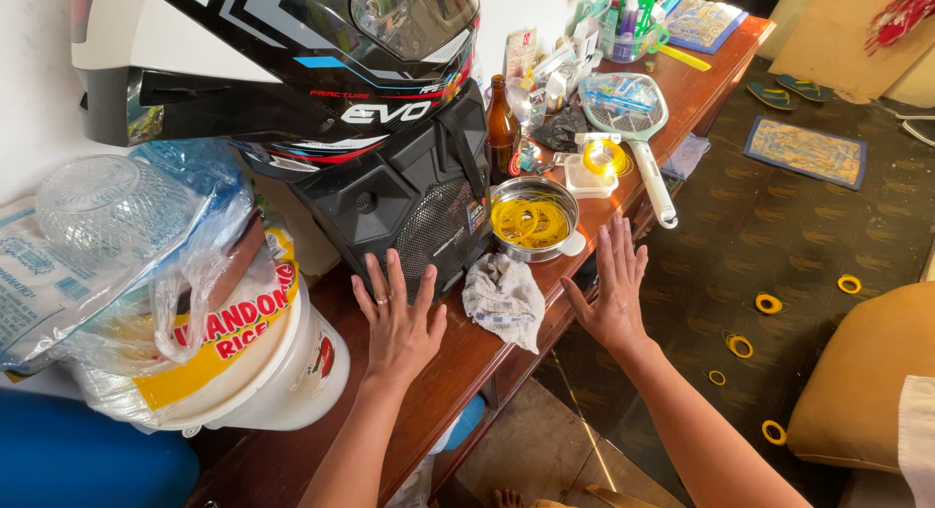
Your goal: The person transfers rice from a large bag into a white bucket using a small plastic cup. They repeatedly scoop rice from the bag and pour it into the bucket, occasionally adjusting the bag and the bucket's position.
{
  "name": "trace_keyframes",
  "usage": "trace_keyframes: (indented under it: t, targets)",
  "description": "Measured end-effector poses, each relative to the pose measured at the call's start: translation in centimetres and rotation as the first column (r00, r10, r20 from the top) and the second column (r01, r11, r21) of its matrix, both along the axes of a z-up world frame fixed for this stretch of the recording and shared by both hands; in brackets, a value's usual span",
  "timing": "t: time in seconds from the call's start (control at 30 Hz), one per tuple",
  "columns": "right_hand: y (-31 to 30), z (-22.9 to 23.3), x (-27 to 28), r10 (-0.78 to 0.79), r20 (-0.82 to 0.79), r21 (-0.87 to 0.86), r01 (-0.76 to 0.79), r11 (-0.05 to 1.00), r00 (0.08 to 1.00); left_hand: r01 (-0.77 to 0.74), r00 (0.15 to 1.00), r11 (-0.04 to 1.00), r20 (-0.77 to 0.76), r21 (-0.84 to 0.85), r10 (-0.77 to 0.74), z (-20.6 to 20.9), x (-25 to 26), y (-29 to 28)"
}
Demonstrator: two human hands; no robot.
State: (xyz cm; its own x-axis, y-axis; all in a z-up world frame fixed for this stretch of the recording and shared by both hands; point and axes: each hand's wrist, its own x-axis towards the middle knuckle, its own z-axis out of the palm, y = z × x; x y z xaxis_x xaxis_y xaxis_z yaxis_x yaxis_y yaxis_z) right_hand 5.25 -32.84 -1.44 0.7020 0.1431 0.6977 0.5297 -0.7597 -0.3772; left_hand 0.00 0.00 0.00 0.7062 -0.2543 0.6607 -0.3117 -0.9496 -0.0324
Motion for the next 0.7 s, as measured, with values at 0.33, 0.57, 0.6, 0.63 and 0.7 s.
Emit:
trace_keyframes:
  t: [0.33, 0.57, 0.6, 0.63, 0.7]
  targets:
    - [0.6, 0.5, 0.2, 0.025, 0.027, -0.017, -0.025, 1.0, 0.999, -0.01, 1.0, 1.0, 0.011, 0.013, 0.01, 0.3, 0.1, 0.1]
    - [1.0, 0.6, 0.2, 0.029, 0.014, -0.017, -0.029, 0.999, 0.999, -0.031, 0.999, 0.999, 0.022, 0.014, 0.031, 0.2, -0.2, 0.4]
    - [1.0, 0.5, 0.2, 0.03, 0.009, -0.02, -0.03, 0.999, 1.0, -0.038, 0.999, 0.999, 0.027, 0.018, 0.037, 0.1, -0.3, 0.5]
    - [1.1, 0.5, 0.1, 0.027, -0.007, -0.02, -0.028, 0.999, 1.0, -0.046, 0.999, 0.999, 0.012, 0.015, 0.046, 0.1, -0.3, 0.6]
    - [1.1, 0.4, 0.1, 0.021, -0.04, -0.02, -0.022, 1.0, 0.999, -0.062, 0.998, 0.998, -0.02, 0.009, 0.062, -0.1, -0.5, 0.7]
